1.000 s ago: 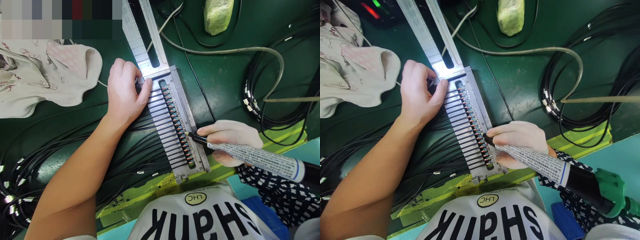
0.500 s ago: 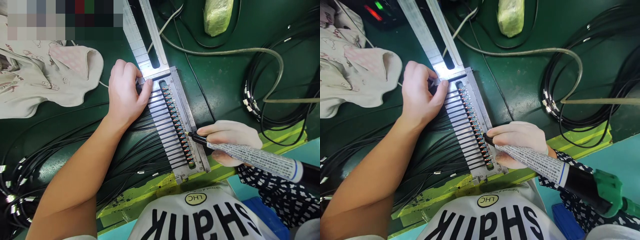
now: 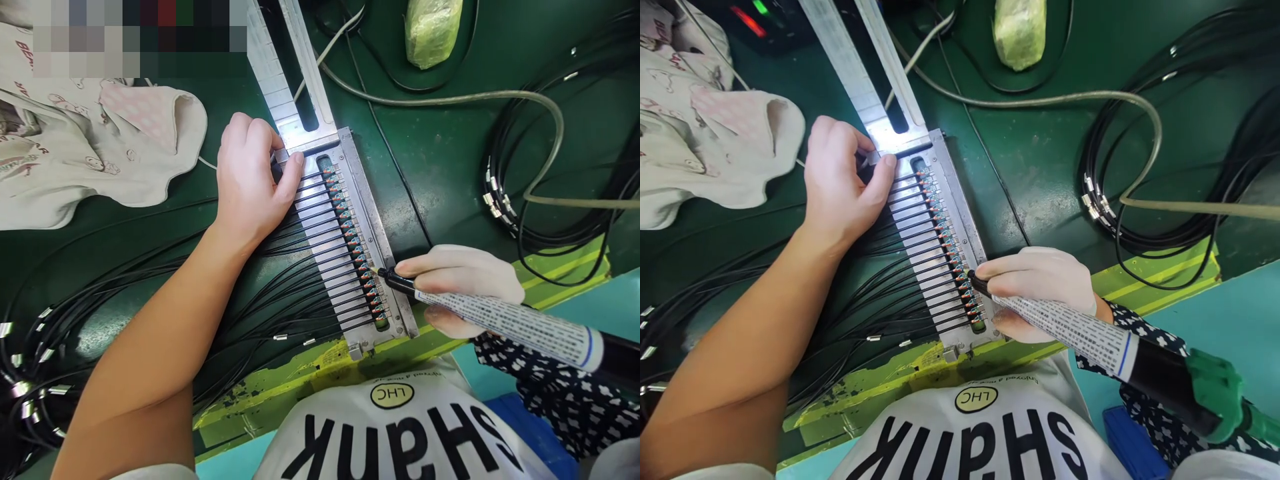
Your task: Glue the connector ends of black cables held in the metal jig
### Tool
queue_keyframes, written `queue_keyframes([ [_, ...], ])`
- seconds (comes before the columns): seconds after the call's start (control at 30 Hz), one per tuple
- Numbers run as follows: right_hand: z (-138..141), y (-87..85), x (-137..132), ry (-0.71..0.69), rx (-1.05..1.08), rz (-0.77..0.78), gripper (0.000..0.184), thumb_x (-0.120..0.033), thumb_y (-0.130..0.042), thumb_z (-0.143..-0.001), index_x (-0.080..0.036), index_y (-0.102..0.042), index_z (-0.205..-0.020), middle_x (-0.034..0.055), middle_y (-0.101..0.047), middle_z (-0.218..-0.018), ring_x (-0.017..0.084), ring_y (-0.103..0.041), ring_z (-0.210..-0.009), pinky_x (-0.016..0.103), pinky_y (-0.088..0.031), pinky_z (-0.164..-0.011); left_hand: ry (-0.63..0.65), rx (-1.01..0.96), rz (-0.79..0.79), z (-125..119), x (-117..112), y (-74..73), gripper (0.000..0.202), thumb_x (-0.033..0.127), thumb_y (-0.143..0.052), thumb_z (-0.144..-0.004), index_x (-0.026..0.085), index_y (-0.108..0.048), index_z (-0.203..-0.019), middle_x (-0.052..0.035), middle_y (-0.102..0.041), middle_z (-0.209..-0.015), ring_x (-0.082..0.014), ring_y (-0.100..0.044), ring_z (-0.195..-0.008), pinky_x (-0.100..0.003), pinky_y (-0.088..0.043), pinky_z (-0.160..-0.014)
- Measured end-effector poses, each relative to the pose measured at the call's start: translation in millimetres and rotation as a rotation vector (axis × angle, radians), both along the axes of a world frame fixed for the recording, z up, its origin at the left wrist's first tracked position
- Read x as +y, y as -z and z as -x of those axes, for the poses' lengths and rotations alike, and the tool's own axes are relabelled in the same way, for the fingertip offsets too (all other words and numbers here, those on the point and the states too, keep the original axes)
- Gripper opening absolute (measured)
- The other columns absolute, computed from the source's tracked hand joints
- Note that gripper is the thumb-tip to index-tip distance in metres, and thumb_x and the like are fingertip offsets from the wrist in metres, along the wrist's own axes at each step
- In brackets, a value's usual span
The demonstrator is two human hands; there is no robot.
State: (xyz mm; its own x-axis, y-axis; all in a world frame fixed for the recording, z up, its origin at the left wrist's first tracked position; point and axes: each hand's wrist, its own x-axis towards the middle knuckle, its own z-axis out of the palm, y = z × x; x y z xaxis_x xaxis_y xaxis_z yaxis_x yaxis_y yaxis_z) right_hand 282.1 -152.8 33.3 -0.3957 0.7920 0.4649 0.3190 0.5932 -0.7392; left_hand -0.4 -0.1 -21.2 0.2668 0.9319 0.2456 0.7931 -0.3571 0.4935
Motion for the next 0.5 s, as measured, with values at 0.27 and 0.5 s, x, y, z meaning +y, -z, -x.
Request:
queue_keyframes([
  [0.27,-1.1,2.9,2.7,-0.008,0.011,-0.003,0.022,-0.023,-0.072,-0.082,-0.021,-0.07,-0.105,0.0106,-0.079,-0.099,0.021,-0.076,-0.079,0.033,-0.063,-0.06,-0.005,0.0,0.016,-0.2,0.6,-0.1,0.023,0.047,-0.06,-0.091,0.027,-0.05,-0.095,-0.0077,-0.054,-0.106,-0.0293,-0.056,-0.117,-0.05,-0.048,-0.099],
  [0.5,-0.5,1.1,2.9,-0.004,-0.005,-0.007,0.022,-0.025,-0.071,-0.084,-0.023,-0.069,-0.106,0.0094,-0.079,-0.1,0.022,-0.076,-0.079,0.034,-0.063,-0.058,0.009,0.032,-0.037,-1.4,-0.3,-1.3,0.016,0.038,-0.059,-0.091,0.027,-0.047,-0.093,-0.0077,-0.052,-0.1,-0.0297,-0.057,-0.11,-0.049,-0.049,-0.091],
])
